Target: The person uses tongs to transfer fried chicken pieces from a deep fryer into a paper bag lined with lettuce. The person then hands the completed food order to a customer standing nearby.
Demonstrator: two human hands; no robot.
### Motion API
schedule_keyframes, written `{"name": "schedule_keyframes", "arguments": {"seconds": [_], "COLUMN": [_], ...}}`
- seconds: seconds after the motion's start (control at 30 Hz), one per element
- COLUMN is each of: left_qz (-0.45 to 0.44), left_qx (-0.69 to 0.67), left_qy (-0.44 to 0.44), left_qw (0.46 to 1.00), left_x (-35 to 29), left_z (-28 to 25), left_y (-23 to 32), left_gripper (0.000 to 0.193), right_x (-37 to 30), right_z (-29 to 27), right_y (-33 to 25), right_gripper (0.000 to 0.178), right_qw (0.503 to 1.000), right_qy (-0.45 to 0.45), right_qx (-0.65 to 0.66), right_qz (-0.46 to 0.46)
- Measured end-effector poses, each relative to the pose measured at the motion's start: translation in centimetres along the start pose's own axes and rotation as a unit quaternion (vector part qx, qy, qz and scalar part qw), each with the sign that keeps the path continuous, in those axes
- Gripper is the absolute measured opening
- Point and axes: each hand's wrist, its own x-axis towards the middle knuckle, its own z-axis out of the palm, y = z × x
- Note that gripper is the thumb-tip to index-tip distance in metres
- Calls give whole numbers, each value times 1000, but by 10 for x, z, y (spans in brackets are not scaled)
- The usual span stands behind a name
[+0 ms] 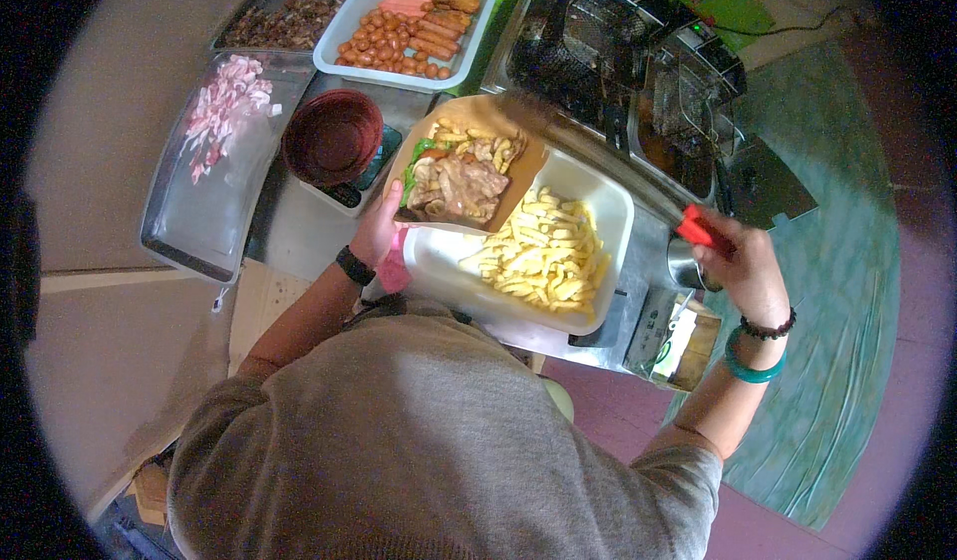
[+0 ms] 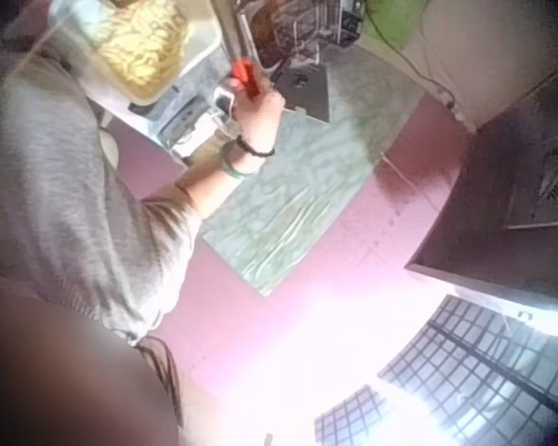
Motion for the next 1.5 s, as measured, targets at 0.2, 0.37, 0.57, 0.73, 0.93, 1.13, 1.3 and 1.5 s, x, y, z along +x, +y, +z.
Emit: {"name": "schedule_keyframes", "arguments": {"seconds": [0.2, 0.37, 0.57, 0.73, 0.93, 1.13, 1.3, 1.5], "left_qz": [-5, 5, 76, 118, 257, 393, 483, 530], "left_qx": [27, -165, -92, -38, -127, -211, -196, -213], "left_qy": [60, 26, 59, 115, 243, 438, 539, 617], "left_qw": [998, 986, 991, 986, 927, 780, 661, 541], "left_x": [-19, -31, -72, -127, -199, -331, -451, -582], "left_z": [17, 19, 3, 19, -20, -63, -104, -123], "left_y": [21, 25, 23, 39, 3, 12, 0, -26], "left_gripper": [48, 42, 52, 54, 70, 61, 47, 46], "right_x": [19, 80, 168, 182, 141, 116, 58, -18], "right_z": [-22, -28, -6, 8, 5, 68, 143, 233], "right_y": [81, 191, 180, 199, -11, -123, -209, -308], "right_gripper": [32, 29, 39, 39, 27, 44, 33, 29], "right_qw": [969, 957, 953, 915, 947, 908, 882, 853], "right_qy": [190, 178, 99, 67, 216, 80, 15, -85], "right_qx": [57, -36, 52, 373, -140, 104, 122, 128], "right_qz": [149, 226, 282, 142, -190, -397, -455, -498]}}
